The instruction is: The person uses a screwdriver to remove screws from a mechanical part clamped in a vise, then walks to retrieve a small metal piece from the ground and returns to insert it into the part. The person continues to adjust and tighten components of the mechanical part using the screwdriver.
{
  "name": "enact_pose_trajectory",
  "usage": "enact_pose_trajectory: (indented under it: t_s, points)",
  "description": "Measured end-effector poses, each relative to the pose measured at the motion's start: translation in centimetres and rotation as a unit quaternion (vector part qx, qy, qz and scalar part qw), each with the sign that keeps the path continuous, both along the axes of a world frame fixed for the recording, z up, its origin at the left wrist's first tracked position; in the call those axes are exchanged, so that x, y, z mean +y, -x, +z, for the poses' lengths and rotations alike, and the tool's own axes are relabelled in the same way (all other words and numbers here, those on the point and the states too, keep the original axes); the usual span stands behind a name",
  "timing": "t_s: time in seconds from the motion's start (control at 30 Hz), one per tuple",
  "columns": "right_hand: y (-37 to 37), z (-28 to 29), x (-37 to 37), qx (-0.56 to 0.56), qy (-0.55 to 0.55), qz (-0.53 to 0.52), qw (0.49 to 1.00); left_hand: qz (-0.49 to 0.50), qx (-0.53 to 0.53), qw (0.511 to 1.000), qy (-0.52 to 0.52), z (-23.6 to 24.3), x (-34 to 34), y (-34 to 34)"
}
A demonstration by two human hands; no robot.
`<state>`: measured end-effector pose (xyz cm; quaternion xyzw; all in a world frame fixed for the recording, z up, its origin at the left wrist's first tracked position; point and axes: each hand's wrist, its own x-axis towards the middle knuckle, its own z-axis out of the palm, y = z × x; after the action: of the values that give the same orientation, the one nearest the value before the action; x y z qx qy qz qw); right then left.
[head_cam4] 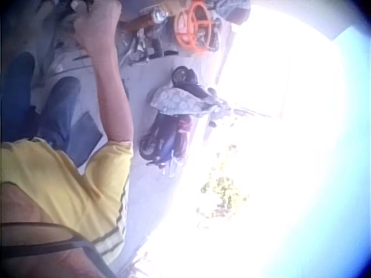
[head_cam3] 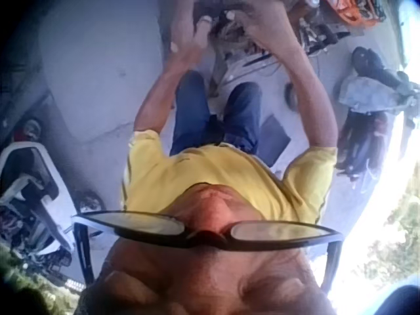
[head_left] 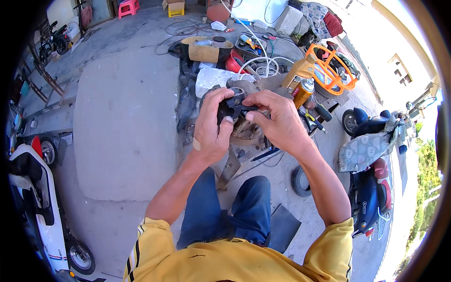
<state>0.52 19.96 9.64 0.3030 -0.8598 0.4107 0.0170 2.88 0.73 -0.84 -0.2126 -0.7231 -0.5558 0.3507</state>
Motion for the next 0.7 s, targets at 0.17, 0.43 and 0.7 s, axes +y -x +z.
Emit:
enact_pose_trajectory:
  t_s: [0.17,0.43,0.7]
  points:
    - [-0.1,0.3,-0.3,0.045,-0.042,-0.011,0.998,0.012,0.009,1.000,0.004,-0.1,0.4,-0.2]
    - [-0.8,-0.1,-1.5,0.039,-0.060,-0.055,0.996,0.029,0.003,1.000,0.003,-0.1,0.6,-0.8]
    - [0.3,-0.2,0.0,-0.017,-0.024,-0.030,0.999,0.009,0.001,1.000,0.000,-0.3,0.4,0.2]
